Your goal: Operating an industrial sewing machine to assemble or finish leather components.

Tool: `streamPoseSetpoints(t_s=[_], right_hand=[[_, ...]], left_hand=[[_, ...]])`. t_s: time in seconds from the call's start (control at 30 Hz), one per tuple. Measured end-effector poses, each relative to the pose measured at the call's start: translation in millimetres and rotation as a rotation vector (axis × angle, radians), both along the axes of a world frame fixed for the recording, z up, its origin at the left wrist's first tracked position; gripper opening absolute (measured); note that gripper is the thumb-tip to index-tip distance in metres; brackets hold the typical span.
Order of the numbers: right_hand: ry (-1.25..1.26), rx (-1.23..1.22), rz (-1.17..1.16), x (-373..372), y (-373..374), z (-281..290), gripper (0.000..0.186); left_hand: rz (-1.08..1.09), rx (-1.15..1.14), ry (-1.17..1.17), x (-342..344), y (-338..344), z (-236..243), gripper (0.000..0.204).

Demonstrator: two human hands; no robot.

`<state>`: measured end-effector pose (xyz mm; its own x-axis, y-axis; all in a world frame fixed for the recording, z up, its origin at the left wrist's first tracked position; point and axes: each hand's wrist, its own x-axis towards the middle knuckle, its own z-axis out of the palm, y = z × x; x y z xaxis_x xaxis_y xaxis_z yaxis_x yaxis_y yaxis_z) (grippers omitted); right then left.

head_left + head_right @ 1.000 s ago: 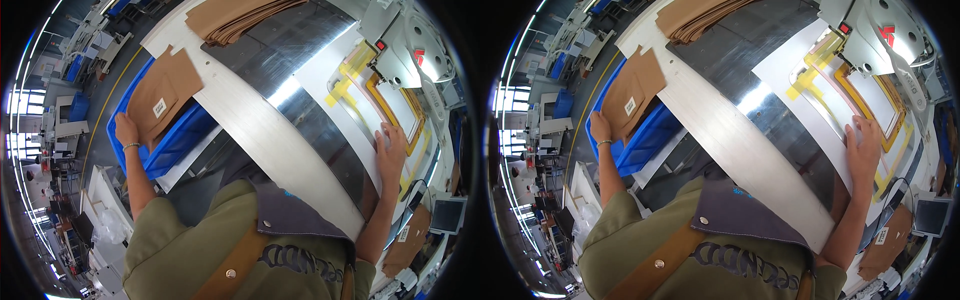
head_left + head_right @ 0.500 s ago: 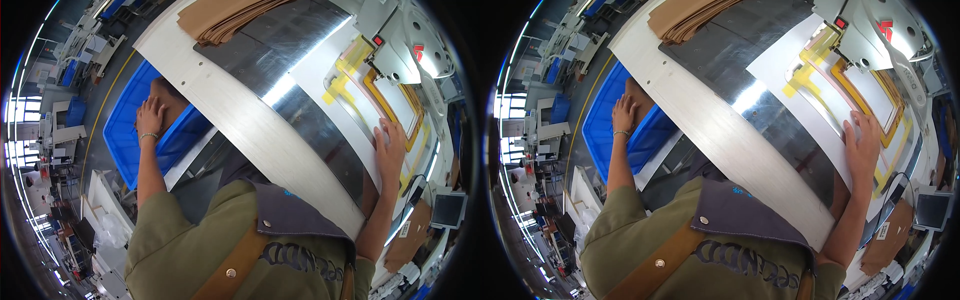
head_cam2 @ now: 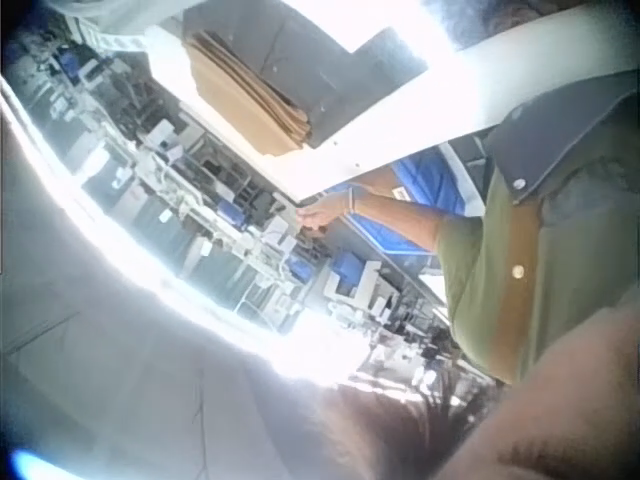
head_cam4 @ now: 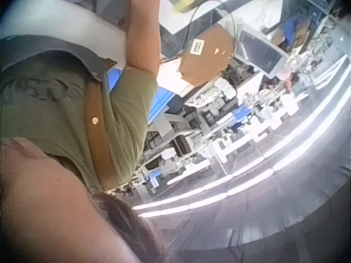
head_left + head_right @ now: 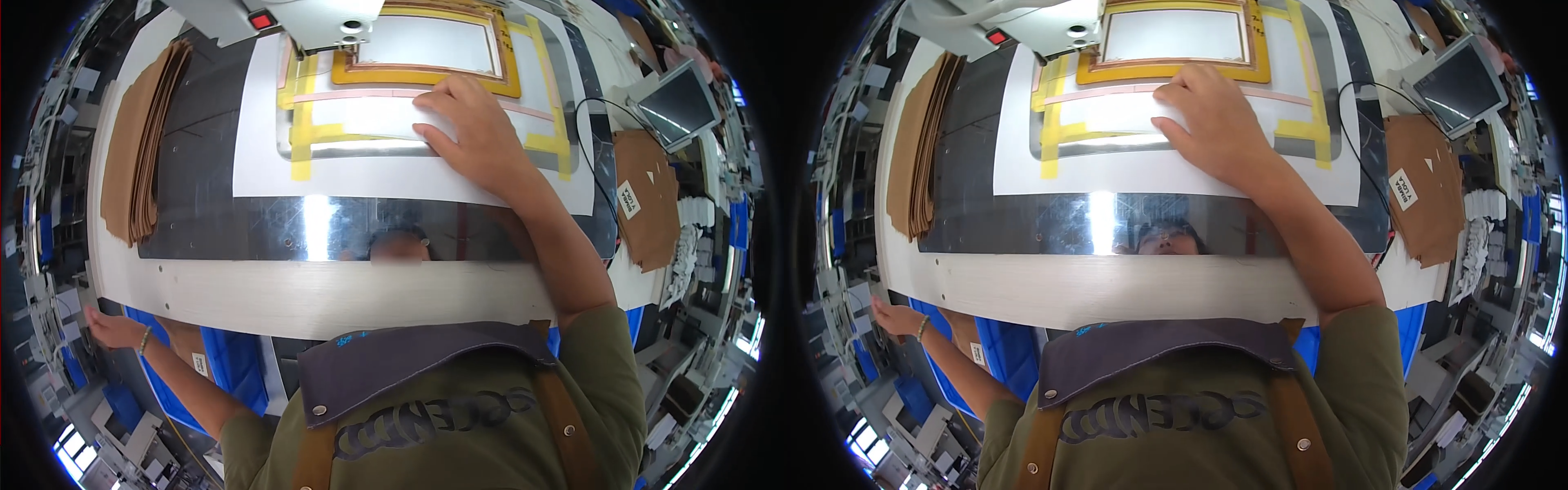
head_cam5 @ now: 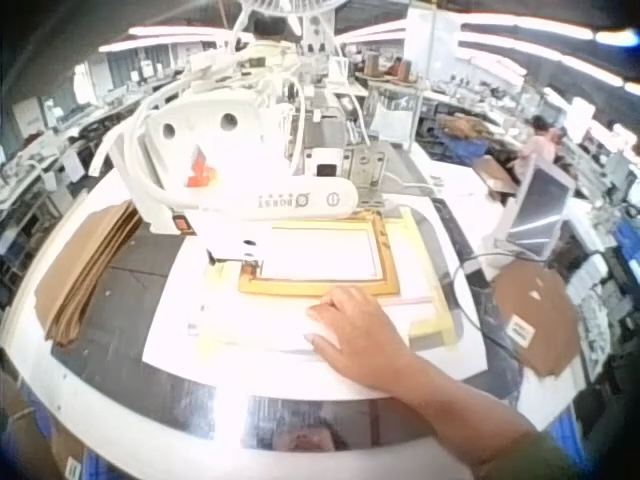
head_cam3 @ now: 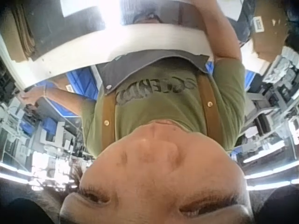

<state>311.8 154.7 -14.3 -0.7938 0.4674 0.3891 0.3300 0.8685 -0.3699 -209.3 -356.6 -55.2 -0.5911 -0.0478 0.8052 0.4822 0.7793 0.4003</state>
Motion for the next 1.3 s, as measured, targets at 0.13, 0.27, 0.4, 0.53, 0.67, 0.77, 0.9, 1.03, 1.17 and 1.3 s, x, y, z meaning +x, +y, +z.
streamPoseSetpoints(t_s=[0.13, 0.27, 0.4, 0.53, 0.67, 0.77, 0.9, 1.03, 1.17, 1.3], right_hand=[[0.027, -0.065, 0.050, 1, 1, 5, 0.030], [0.029, -0.079, 0.096, 1, 1, 4, 0.030], [0.009, -0.108, 0.124, -2, 0, 6, 0.031], [0.089, 0.051, 0.104, -3, -8, 2, 0.030], [0.052, 0.004, 0.078, -8, -19, 2, 0.033], [0.098, 0.087, 0.105, -9, -19, -6, 0.032], [0.030, -0.041, 0.126, -5, -8, -2, 0.035], [0.043, -0.025, 0.101, -4, 0, -1, 0.034], [0.091, 0.080, 0.068, 2, 1, 12, 0.034], [-0.102, -0.002, -0.136, 47, -3, 51, 0.038]], left_hand=[[-0.776, 0.272, -0.126, 114, 173, 111, 0.029], [-1.401, -0.273, -0.470, 209, 300, 97, 0.022], [-1.684, -0.564, -0.371, 260, 373, 67, 0.040], [-1.645, -0.640, -0.211, 277, 399, 44, 0.054], [-1.559, -0.633, -0.217, 282, 394, 42, 0.053], [-1.476, -0.649, -0.241, 282, 393, 40, 0.049], [-1.460, -0.556, -0.233, 284, 394, 38, 0.047], [-1.422, -0.611, -0.170, 284, 394, 37, 0.047], [-1.428, -0.552, -0.231, 285, 389, 44, 0.047], [-1.392, -0.658, -0.261, 278, 385, 44, 0.059]])
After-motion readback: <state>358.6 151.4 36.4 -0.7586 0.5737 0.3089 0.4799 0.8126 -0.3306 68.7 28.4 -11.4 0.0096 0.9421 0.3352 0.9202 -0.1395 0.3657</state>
